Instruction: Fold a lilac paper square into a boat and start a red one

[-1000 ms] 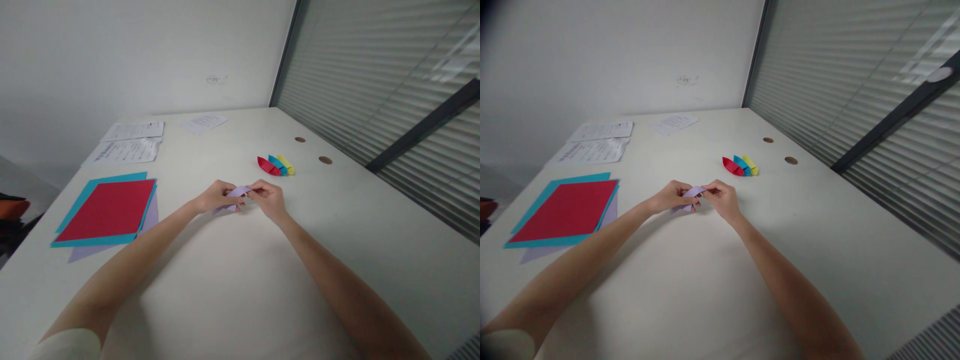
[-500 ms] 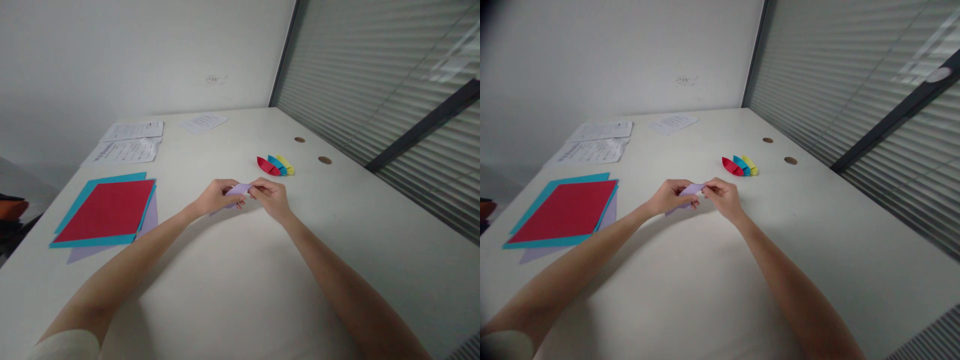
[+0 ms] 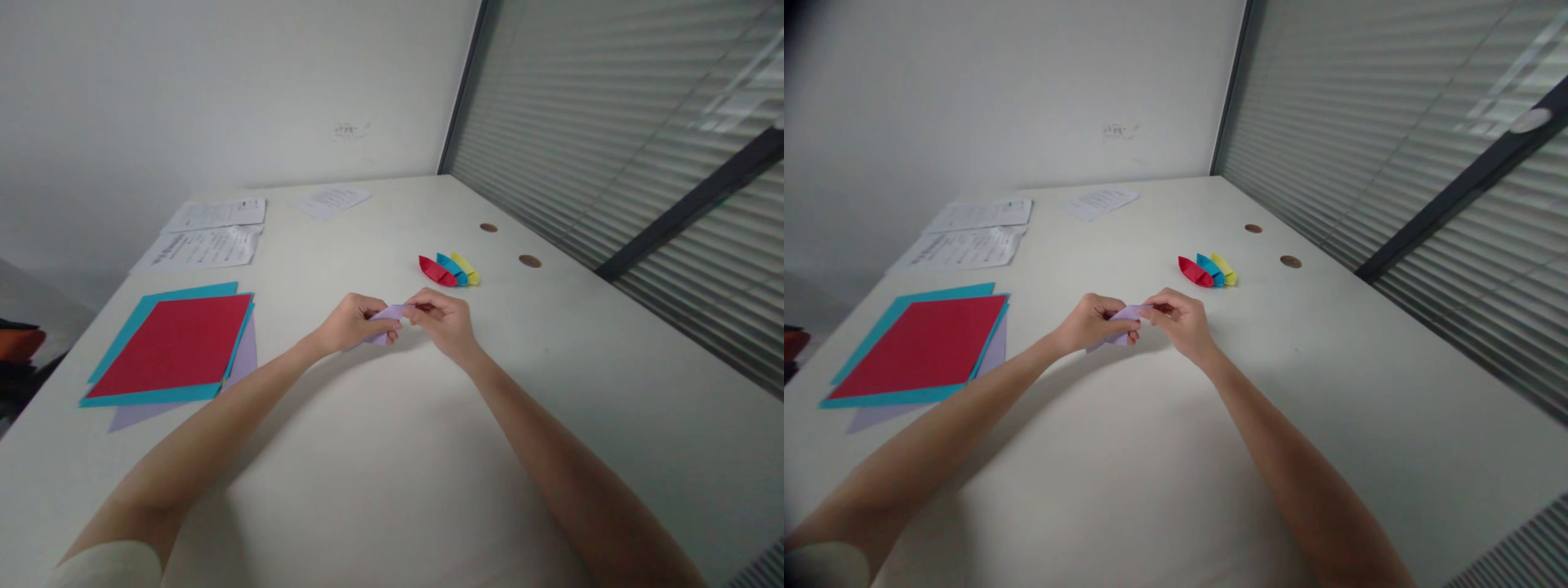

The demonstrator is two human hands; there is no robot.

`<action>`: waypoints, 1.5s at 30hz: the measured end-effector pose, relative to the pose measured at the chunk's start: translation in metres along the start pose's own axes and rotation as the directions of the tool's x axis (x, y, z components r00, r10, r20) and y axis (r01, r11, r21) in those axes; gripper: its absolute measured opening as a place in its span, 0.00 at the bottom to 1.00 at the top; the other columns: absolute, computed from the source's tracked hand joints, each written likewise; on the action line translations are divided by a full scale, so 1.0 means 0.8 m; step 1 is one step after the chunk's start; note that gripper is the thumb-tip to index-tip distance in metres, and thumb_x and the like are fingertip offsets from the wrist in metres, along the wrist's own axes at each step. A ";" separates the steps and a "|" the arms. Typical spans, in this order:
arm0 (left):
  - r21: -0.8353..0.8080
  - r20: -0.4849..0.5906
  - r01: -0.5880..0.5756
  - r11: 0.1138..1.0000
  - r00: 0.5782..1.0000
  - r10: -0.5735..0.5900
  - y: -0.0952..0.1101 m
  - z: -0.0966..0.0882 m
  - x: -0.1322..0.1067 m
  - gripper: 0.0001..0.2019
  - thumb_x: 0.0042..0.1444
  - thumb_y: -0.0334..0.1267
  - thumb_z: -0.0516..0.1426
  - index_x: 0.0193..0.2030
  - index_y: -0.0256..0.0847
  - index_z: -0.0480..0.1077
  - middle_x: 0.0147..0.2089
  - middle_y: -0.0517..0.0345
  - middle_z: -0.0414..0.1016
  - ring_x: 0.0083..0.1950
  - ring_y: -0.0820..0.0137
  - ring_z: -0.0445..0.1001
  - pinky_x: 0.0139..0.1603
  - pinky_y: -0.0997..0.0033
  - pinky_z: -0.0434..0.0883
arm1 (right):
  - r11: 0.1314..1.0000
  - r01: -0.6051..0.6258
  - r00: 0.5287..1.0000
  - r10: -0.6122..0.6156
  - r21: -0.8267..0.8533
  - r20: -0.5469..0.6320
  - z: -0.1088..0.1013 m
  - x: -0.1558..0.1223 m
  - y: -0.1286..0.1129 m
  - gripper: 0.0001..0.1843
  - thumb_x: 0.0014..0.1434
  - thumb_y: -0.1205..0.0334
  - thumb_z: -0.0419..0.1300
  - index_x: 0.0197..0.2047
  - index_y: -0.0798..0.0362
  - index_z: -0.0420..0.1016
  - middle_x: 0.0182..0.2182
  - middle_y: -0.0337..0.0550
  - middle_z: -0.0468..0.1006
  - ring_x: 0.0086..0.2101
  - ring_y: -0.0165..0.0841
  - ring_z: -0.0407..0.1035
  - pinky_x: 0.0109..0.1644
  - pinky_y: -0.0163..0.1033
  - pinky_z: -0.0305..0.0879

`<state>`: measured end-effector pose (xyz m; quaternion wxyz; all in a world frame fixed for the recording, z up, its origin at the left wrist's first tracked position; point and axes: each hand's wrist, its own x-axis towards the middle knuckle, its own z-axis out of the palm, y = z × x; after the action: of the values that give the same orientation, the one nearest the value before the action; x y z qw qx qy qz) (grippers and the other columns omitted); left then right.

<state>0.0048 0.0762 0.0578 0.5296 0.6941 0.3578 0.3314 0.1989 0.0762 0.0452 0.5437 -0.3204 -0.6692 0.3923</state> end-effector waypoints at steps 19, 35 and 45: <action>-0.258 0.003 -0.044 0.965 0.999 0.047 0.020 0.002 -0.007 0.20 0.47 0.48 0.68 0.38 0.31 0.75 0.28 0.51 0.80 0.28 0.68 0.79 0.32 0.69 0.78 | 0.969 0.189 0.979 -0.173 -0.157 0.111 -0.009 0.002 -0.035 0.05 0.57 0.58 0.66 0.37 0.48 0.82 0.28 0.40 0.78 0.28 0.29 0.70 0.32 0.36 0.66; -0.014 -0.074 -0.185 0.983 0.980 0.183 0.028 0.006 -0.012 0.17 0.55 0.49 0.62 0.36 0.33 0.78 0.28 0.52 0.79 0.27 0.72 0.77 0.30 0.75 0.76 | 0.917 0.302 0.953 -0.289 -0.261 0.087 -0.011 0.003 -0.043 0.05 0.58 0.58 0.65 0.35 0.44 0.84 0.26 0.39 0.79 0.23 0.28 0.68 0.29 0.37 0.67; -0.002 -0.116 -0.137 0.991 0.984 0.136 0.026 0.006 -0.010 0.21 0.56 0.54 0.60 0.33 0.32 0.78 0.29 0.50 0.80 0.27 0.71 0.78 0.29 0.75 0.76 | 0.997 0.081 0.996 -0.081 -0.008 -0.025 0.003 0.002 -0.030 0.04 0.53 0.58 0.68 0.32 0.48 0.83 0.25 0.39 0.78 0.22 0.26 0.68 0.26 0.34 0.66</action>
<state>0.0079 0.0633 0.0762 0.4875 0.6940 0.3376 0.4084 0.1965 0.0652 0.0669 0.5665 -0.2998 -0.6760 0.3637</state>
